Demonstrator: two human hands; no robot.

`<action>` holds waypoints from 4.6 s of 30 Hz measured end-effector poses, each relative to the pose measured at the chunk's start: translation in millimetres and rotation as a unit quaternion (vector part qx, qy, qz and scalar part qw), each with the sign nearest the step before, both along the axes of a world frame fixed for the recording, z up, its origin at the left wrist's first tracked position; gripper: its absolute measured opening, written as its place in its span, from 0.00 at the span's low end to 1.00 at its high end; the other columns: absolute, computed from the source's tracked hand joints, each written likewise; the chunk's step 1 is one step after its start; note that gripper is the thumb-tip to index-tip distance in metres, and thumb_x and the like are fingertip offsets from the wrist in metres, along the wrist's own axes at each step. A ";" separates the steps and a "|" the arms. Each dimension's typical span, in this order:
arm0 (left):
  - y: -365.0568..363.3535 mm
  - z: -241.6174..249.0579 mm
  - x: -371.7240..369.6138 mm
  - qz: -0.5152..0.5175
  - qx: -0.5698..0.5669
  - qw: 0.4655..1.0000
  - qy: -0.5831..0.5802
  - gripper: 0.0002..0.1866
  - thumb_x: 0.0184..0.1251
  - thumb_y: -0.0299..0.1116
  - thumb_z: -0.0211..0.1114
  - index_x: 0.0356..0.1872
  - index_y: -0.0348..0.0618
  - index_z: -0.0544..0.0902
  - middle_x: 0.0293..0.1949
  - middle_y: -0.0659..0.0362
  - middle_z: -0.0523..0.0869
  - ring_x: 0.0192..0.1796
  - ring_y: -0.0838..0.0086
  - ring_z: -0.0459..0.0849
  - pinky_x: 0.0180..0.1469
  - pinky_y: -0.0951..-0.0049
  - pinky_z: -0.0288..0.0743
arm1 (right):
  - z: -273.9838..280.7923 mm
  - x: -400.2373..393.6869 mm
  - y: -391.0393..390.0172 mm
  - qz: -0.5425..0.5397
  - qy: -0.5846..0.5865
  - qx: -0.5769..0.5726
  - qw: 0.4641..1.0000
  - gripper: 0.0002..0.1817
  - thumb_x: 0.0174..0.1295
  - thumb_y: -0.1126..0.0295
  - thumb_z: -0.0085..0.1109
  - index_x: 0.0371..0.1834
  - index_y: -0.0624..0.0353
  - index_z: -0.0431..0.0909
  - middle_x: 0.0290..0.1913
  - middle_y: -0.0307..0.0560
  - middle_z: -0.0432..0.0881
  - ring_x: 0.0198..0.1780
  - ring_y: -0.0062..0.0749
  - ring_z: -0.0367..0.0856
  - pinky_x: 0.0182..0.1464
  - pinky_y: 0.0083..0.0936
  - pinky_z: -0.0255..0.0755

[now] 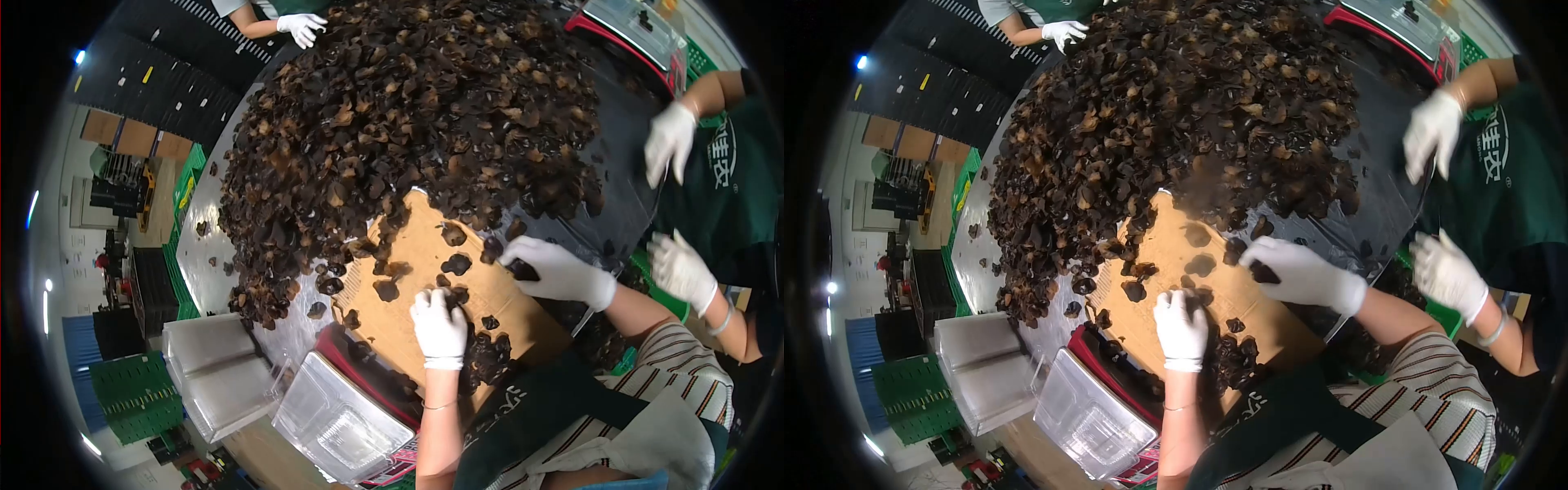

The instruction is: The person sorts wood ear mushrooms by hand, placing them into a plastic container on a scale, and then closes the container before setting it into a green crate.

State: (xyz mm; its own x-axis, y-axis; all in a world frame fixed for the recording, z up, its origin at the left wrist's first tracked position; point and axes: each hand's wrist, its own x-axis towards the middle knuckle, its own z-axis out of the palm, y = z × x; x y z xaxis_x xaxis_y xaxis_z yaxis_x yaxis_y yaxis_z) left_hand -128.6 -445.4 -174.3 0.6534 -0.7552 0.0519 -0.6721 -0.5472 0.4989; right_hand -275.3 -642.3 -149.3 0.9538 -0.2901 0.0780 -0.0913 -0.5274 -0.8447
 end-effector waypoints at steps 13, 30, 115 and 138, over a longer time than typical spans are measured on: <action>-32.2 46.0 18.4 -0.106 -0.132 0.984 0.065 0.19 0.55 0.19 0.56 0.50 0.39 0.80 0.47 0.47 0.82 0.51 0.53 0.78 0.57 0.57 0.71 | 52.3 -5.8 -35.7 0.046 0.092 -0.067 0.992 0.07 0.58 0.71 0.58 0.38 0.57 0.80 0.28 0.50 0.83 0.32 0.46 0.84 0.34 0.37 0.75; -24.2 20.1 18.0 0.058 -0.185 0.966 0.173 0.08 0.58 0.21 0.58 0.39 0.36 0.80 0.35 0.50 0.85 0.38 0.64 0.84 0.46 0.68 0.78 | -13.0 215.1 26.0 0.079 -0.118 -0.194 0.971 0.07 0.61 0.67 0.55 0.37 0.58 0.76 0.28 0.48 0.80 0.31 0.47 0.82 0.34 0.39 0.76; 122.6 19.2 -57.2 0.120 -0.023 0.980 0.158 0.39 0.53 0.13 0.53 0.72 0.35 0.61 0.53 0.45 0.69 0.55 0.54 0.72 0.63 0.65 0.66 | -28.5 69.2 90.9 0.199 -0.112 -0.178 0.957 0.06 0.54 0.73 0.59 0.36 0.52 0.81 0.39 0.39 0.80 0.40 0.35 0.78 0.44 0.33 0.70; 97.0 31.6 -78.2 0.010 0.139 0.984 0.109 0.46 0.38 0.31 0.76 0.67 0.45 0.69 0.55 0.45 0.72 0.56 0.47 0.72 0.57 0.54 0.73 | -25.7 0.7 108.3 0.301 -0.127 -0.159 0.932 0.23 0.54 0.64 0.63 0.55 0.51 0.76 0.54 0.44 0.75 0.49 0.40 0.76 0.49 0.35 0.71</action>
State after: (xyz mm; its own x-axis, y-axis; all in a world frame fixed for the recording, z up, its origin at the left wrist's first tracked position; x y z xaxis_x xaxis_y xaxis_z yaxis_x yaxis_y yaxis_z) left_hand -206.8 -348.4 -142.7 0.6406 -0.7076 -0.2984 -0.5541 -0.6949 0.4584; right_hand -274.5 -534.0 -175.0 0.8752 0.3687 0.3131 0.4835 -0.6457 -0.5911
